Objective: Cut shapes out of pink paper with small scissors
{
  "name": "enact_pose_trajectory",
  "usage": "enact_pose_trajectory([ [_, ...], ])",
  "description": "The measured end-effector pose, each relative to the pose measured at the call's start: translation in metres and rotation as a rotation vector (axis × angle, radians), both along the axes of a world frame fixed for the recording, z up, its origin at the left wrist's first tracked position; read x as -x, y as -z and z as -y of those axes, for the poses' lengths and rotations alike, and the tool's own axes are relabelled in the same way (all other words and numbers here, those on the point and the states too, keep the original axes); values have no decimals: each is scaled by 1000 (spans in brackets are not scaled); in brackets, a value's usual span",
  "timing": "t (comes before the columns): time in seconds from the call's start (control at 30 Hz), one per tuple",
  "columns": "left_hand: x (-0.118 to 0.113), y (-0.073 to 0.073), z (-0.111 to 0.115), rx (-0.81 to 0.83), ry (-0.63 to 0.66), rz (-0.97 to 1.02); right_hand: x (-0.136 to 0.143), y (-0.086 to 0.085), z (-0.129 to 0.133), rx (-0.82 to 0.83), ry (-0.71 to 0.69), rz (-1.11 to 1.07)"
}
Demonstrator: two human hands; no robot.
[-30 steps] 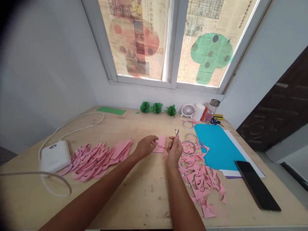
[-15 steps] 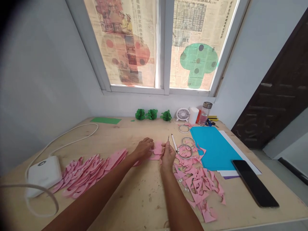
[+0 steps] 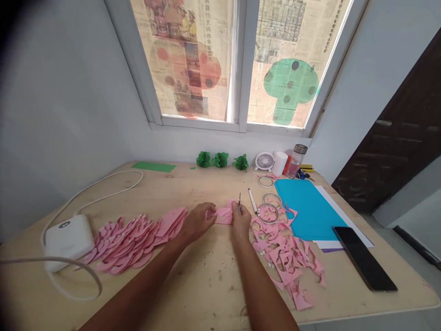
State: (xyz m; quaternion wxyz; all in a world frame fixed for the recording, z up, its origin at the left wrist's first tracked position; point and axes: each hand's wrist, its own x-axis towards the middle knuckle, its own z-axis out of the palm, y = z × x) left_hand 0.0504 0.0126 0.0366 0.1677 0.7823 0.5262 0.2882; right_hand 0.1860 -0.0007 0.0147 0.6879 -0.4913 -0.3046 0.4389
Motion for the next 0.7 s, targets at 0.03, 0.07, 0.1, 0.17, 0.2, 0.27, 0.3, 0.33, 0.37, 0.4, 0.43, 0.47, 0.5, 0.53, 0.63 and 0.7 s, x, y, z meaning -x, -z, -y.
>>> enact_pose_trajectory([
  [0.03, 1, 0, 2, 0, -12, 4, 1, -1, 1, 0, -26, 3],
  [0.07, 1, 0, 4, -1, -24, 1, 3, -2, 3, 0, -48, -3],
  [0.1, 2, 0, 5, -5, -34, -7, 4, -3, 4, 3, -67, -13],
  [0.17, 3, 1, 7, -19, -50, -24, 6, -4, 5, -4, -93, -13],
  [0.2, 3, 2, 8, -27, -54, -28, 7, -3, 5, -12, -98, -6],
  [0.27, 4, 4, 9, -37, -59, -24, 8, 0, 4, -27, -94, 21],
  [0.3, 4, 5, 10, -39, -59, -16, 8, 2, 3, -30, -88, 39],
  [0.33, 4, 6, 10, -39, -59, -3, 7, 4, 2, -27, -81, 56],
  [0.37, 4, 8, 11, -37, -57, 13, 7, 6, 0, -21, -73, 71],
  [0.4, 5, 9, 11, -31, -55, 34, 6, 8, -1, -15, -68, 83],
  [0.43, 5, 10, 11, -26, -54, 60, 6, 9, -2, -11, -67, 92],
  [0.47, 6, 11, 10, -25, -56, 93, 6, 10, -3, -9, -67, 98],
  [0.5, 7, 12, 10, -27, -59, 130, 5, 11, -3, -9, -73, 100],
  [0.53, 7, 13, 9, -31, -61, 172, 5, 12, -3, -10, -84, 100],
  [0.63, 9, 15, 7, -37, -50, 285, 7, 12, -3, -14, -138, 89],
  [0.7, 10, 16, 7, -37, -45, 326, 8, 11, -3, -24, -165, 80],
])
